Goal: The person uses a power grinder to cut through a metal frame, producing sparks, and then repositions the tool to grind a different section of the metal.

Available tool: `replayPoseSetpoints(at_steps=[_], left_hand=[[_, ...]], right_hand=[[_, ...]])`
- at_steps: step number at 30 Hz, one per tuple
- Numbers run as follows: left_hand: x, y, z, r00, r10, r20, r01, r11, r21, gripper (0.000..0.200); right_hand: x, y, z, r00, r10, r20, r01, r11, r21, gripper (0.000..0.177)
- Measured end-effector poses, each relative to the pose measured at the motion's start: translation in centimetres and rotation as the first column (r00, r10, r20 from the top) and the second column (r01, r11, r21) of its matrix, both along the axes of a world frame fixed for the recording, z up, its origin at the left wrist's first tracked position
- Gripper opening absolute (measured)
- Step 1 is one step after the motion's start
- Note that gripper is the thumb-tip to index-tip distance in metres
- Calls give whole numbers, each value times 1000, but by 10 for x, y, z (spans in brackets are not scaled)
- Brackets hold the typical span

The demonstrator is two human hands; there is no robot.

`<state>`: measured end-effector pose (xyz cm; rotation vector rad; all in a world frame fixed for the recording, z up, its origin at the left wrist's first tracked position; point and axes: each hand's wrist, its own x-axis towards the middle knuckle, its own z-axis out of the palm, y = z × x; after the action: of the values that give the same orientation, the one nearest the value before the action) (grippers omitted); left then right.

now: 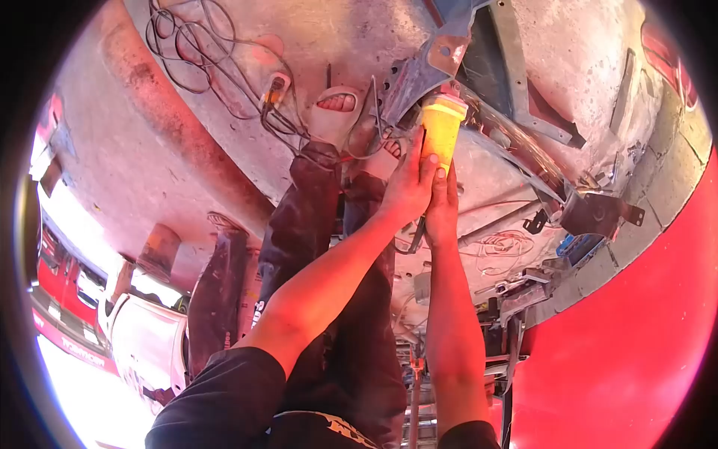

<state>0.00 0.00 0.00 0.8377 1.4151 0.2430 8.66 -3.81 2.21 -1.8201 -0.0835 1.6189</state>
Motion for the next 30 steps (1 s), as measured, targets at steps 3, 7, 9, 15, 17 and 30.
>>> replayPoseSetpoints(at_steps=[3,7,9,15,17,30], left_hand=[[-14,9,-2,995,9,-103,-8,1000,4,72],[-12,9,-5,998,-5,-64,5,1000,-10,70],[-10,11,-2,999,3,-42,-5,999,-49,69],[10,-5,6,976,219,12,-216,968,-127,68],[19,-15,7,950,299,93,-284,948,-140,67],[40,-37,-19,739,606,294,-462,774,-433,49]], right_hand=[[-14,6,-11,996,-10,-84,11,1000,14,56],[-13,8,-9,997,-41,-66,42,999,8,57],[-10,7,-7,999,-15,-28,16,1000,10,59],[24,0,6,931,336,141,-337,941,-22,66],[45,-10,4,940,337,59,-336,942,-23,68],[97,-5,-3,879,474,-52,-473,881,30,77]])
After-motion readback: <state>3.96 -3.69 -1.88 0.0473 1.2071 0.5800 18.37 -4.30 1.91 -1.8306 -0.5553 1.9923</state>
